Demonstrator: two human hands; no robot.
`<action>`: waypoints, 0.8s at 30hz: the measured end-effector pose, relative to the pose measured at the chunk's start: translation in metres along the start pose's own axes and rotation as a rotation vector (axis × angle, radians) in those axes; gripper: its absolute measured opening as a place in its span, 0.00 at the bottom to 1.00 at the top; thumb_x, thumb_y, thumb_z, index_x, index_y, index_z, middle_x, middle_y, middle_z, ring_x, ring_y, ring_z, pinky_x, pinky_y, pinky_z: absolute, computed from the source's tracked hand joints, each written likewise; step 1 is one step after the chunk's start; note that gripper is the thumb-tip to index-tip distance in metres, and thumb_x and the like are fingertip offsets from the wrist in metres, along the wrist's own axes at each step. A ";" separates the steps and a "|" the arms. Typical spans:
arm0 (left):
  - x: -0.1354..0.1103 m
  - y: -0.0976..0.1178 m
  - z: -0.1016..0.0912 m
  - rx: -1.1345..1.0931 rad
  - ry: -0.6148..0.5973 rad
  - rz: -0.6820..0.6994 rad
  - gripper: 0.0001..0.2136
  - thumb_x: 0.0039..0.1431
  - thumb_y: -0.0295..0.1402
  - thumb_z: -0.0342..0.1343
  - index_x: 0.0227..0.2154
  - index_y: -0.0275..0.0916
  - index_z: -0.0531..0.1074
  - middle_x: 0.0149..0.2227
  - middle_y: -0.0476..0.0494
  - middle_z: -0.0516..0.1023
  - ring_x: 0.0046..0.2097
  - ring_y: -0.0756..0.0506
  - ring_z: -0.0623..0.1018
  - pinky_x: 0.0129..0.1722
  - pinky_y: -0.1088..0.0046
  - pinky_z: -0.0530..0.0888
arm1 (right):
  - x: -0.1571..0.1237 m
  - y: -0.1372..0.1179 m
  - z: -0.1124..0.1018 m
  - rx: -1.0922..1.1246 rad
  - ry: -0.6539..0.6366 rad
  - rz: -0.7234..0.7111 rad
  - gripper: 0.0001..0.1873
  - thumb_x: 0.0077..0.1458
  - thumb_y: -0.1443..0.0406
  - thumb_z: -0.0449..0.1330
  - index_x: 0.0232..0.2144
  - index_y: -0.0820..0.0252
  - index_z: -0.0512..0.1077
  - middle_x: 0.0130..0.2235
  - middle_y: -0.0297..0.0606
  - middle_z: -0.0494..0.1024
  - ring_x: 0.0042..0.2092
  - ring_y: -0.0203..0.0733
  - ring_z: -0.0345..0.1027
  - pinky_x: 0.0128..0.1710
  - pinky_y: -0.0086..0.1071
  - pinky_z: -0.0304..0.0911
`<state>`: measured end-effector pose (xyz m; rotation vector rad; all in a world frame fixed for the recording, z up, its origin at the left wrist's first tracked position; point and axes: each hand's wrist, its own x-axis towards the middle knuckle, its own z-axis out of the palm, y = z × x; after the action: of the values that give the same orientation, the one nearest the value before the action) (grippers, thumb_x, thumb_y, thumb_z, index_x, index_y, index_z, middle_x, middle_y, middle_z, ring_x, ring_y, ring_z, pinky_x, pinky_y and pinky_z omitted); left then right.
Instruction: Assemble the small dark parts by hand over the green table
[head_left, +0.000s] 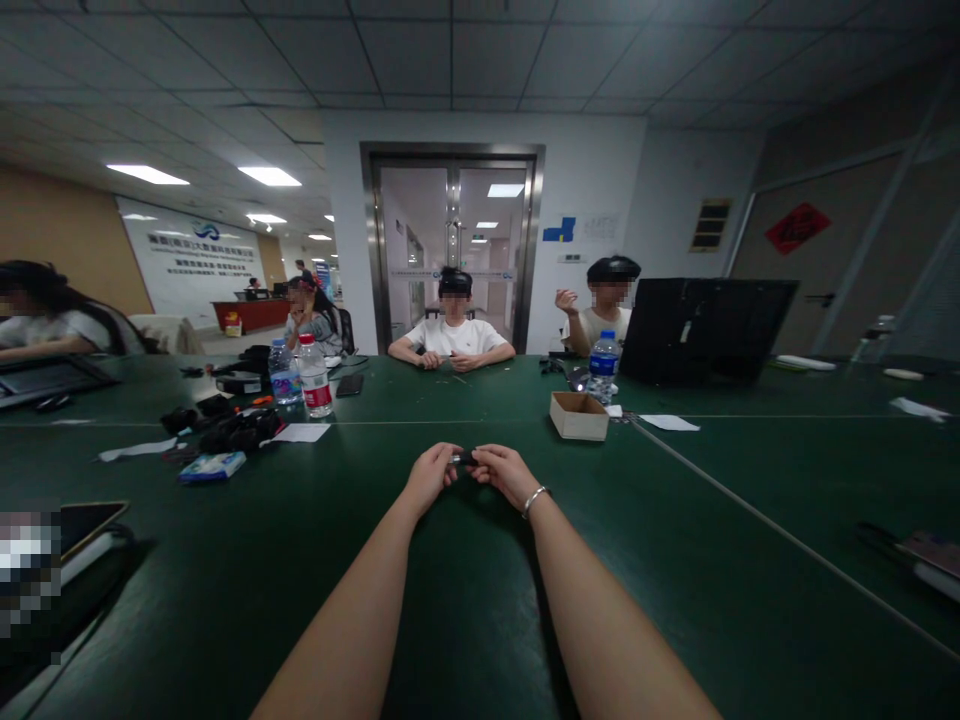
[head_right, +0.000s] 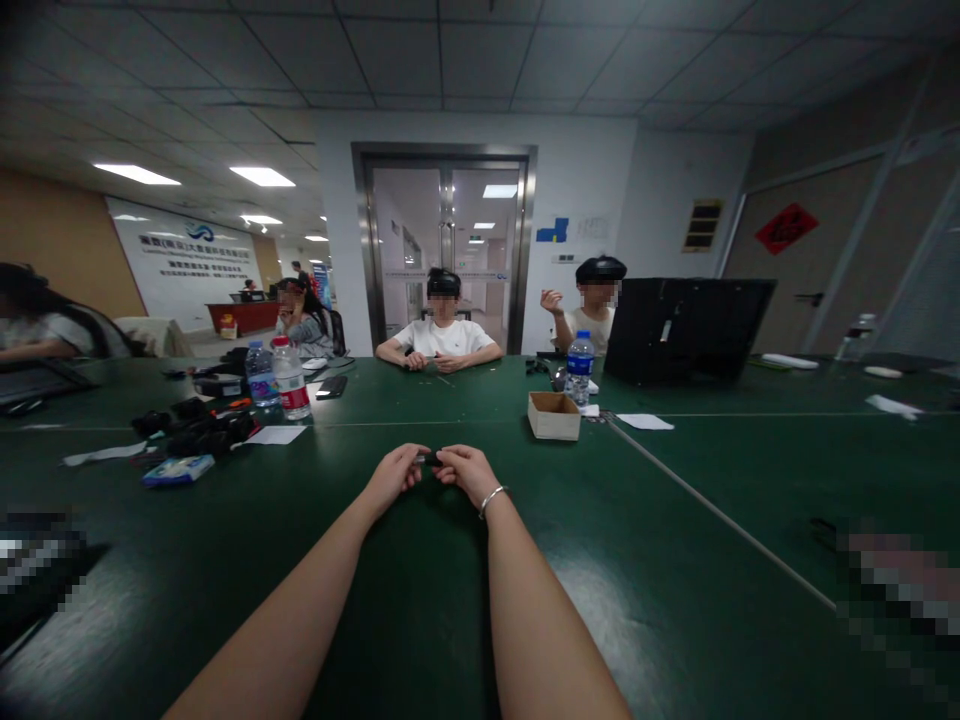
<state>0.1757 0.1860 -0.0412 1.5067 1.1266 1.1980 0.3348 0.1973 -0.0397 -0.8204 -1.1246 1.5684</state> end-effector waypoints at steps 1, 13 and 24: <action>0.000 0.000 0.000 -0.006 0.002 -0.013 0.16 0.54 0.40 0.44 0.38 0.36 0.67 0.23 0.50 0.65 0.20 0.55 0.64 0.17 0.81 0.57 | 0.000 0.000 -0.001 0.004 0.001 0.002 0.08 0.47 0.72 0.62 0.31 0.70 0.68 0.24 0.43 0.73 0.23 0.33 0.67 0.19 0.20 0.64; 0.001 -0.002 -0.001 -0.023 0.019 -0.024 0.15 0.51 0.38 0.48 0.41 0.39 0.66 0.27 0.49 0.68 0.21 0.55 0.66 0.17 0.82 0.57 | 0.002 0.002 -0.002 0.006 0.006 -0.002 0.08 0.47 0.71 0.61 0.32 0.70 0.67 0.25 0.45 0.74 0.23 0.33 0.67 0.19 0.19 0.63; -0.002 0.001 -0.001 -0.030 0.013 0.001 0.16 0.49 0.40 0.51 0.39 0.37 0.65 0.25 0.49 0.69 0.21 0.54 0.67 0.17 0.82 0.57 | -0.001 -0.001 0.002 0.020 0.022 -0.012 0.07 0.47 0.72 0.61 0.31 0.69 0.67 0.24 0.43 0.73 0.23 0.33 0.67 0.19 0.20 0.63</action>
<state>0.1752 0.1841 -0.0401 1.4789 1.1126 1.2213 0.3338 0.1960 -0.0386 -0.8142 -1.0944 1.5545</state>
